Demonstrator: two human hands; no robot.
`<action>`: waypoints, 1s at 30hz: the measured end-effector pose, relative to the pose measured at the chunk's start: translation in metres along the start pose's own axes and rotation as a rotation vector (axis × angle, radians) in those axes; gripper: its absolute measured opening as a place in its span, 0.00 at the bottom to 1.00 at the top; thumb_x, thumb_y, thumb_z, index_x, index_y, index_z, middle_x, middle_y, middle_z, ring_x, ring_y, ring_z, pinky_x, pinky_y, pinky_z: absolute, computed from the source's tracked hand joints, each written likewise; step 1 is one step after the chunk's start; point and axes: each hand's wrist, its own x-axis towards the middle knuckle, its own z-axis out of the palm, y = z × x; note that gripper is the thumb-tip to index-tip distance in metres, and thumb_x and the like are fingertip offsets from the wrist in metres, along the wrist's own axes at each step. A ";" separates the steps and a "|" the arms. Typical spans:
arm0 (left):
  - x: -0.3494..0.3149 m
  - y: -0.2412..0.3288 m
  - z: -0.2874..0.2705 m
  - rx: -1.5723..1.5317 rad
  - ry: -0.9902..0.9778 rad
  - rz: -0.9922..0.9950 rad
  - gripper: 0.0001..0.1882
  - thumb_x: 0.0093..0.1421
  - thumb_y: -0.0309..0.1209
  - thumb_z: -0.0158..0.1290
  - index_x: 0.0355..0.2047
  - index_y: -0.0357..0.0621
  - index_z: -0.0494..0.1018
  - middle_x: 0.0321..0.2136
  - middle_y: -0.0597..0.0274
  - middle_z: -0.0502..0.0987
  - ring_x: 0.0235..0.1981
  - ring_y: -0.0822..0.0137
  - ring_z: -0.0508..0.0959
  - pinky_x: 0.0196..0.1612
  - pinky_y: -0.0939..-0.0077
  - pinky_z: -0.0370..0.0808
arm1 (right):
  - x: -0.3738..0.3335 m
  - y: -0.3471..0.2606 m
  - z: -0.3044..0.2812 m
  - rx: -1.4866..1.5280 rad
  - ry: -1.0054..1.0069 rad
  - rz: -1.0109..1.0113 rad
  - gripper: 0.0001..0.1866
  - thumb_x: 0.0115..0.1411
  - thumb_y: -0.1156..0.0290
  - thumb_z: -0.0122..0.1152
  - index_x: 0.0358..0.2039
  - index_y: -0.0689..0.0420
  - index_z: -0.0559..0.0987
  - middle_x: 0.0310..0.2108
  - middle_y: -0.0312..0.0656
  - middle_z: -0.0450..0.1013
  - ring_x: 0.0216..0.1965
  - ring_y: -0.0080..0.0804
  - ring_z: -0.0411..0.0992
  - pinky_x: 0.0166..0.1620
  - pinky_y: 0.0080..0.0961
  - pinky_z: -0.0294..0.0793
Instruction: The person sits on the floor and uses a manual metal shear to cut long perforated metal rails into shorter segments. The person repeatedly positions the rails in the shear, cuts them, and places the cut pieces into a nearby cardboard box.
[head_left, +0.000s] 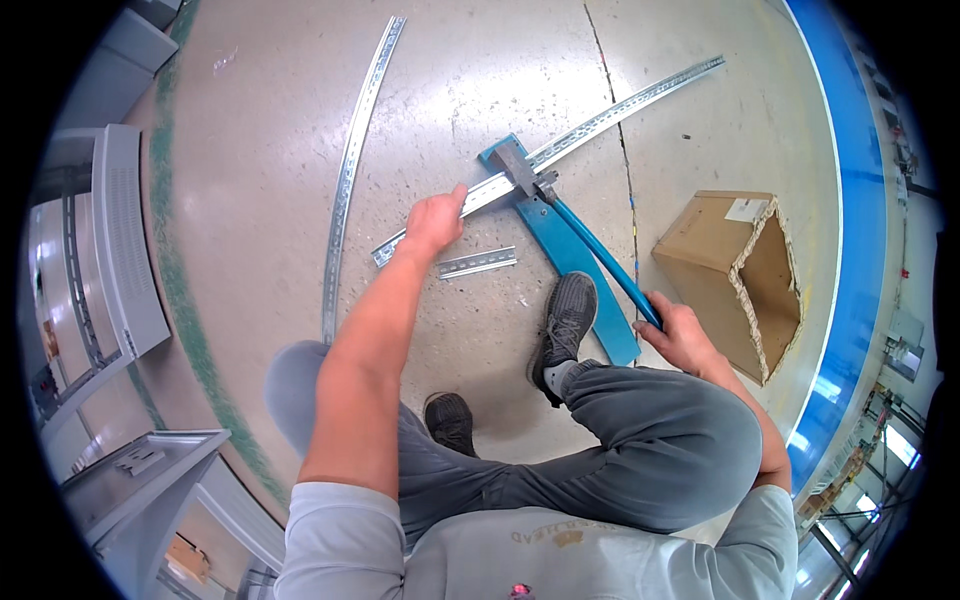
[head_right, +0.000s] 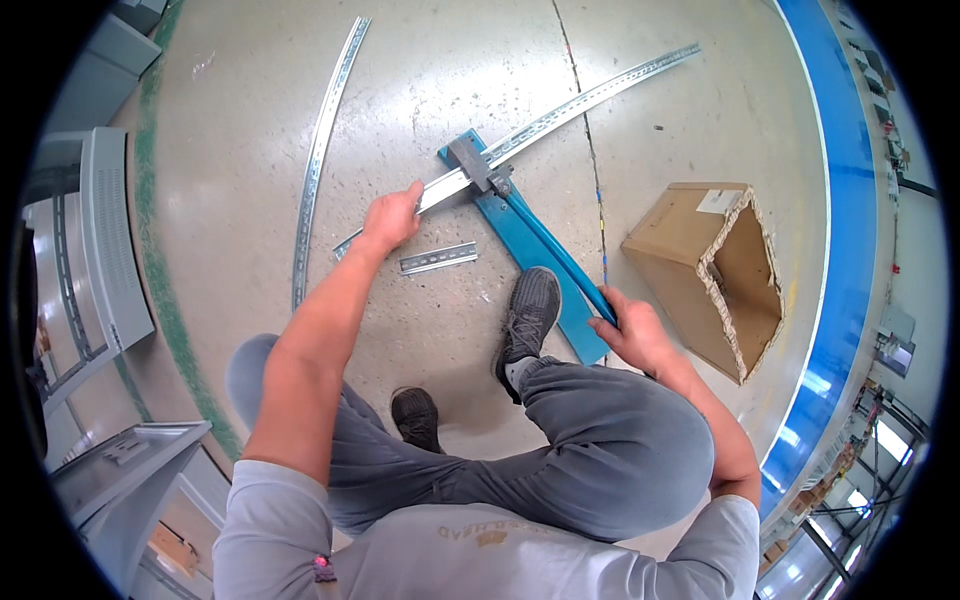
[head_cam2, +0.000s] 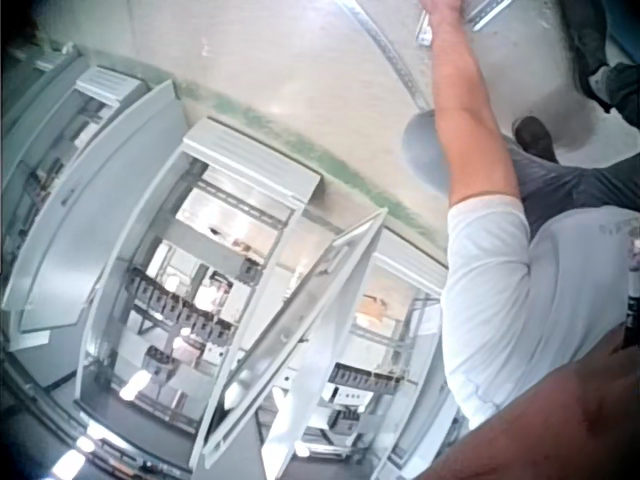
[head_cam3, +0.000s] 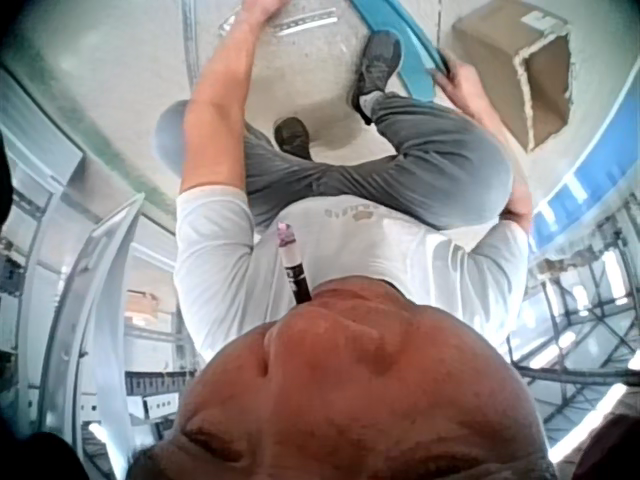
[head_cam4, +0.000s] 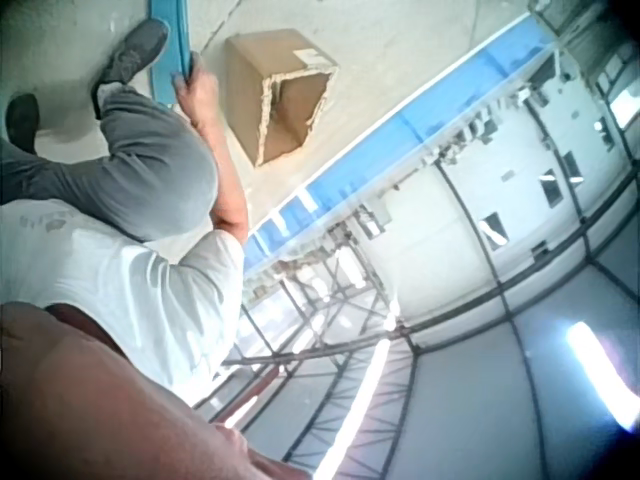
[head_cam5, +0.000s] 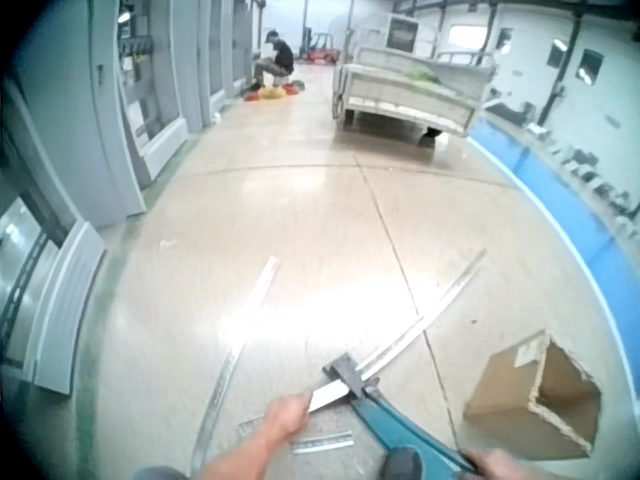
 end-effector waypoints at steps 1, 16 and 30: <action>-0.002 0.007 0.001 -0.009 0.017 -0.030 0.17 0.56 0.26 0.56 0.45 0.46 0.68 0.32 0.44 0.82 0.38 0.40 0.82 0.41 0.46 0.78 | 0.001 0.004 -0.002 -0.011 -0.003 -0.016 0.24 0.63 0.63 0.67 0.56 0.59 0.74 0.31 0.60 0.77 0.34 0.60 0.77 0.39 0.47 0.74; -0.032 0.014 0.022 -0.013 0.059 -0.207 0.17 0.56 0.29 0.60 0.44 0.48 0.68 0.32 0.50 0.82 0.37 0.44 0.83 0.40 0.48 0.79 | 0.034 0.064 0.078 -0.003 0.168 -0.105 0.20 0.64 0.59 0.67 0.50 0.57 0.76 0.32 0.58 0.77 0.34 0.59 0.77 0.38 0.48 0.75; -0.027 0.020 0.001 -0.037 -0.068 -0.204 0.17 0.57 0.30 0.59 0.45 0.46 0.68 0.33 0.46 0.82 0.39 0.42 0.83 0.43 0.46 0.78 | 0.089 0.113 0.143 -0.093 0.427 -0.055 0.28 0.56 0.46 0.70 0.47 0.56 0.79 0.42 0.47 0.78 0.45 0.51 0.76 0.48 0.46 0.74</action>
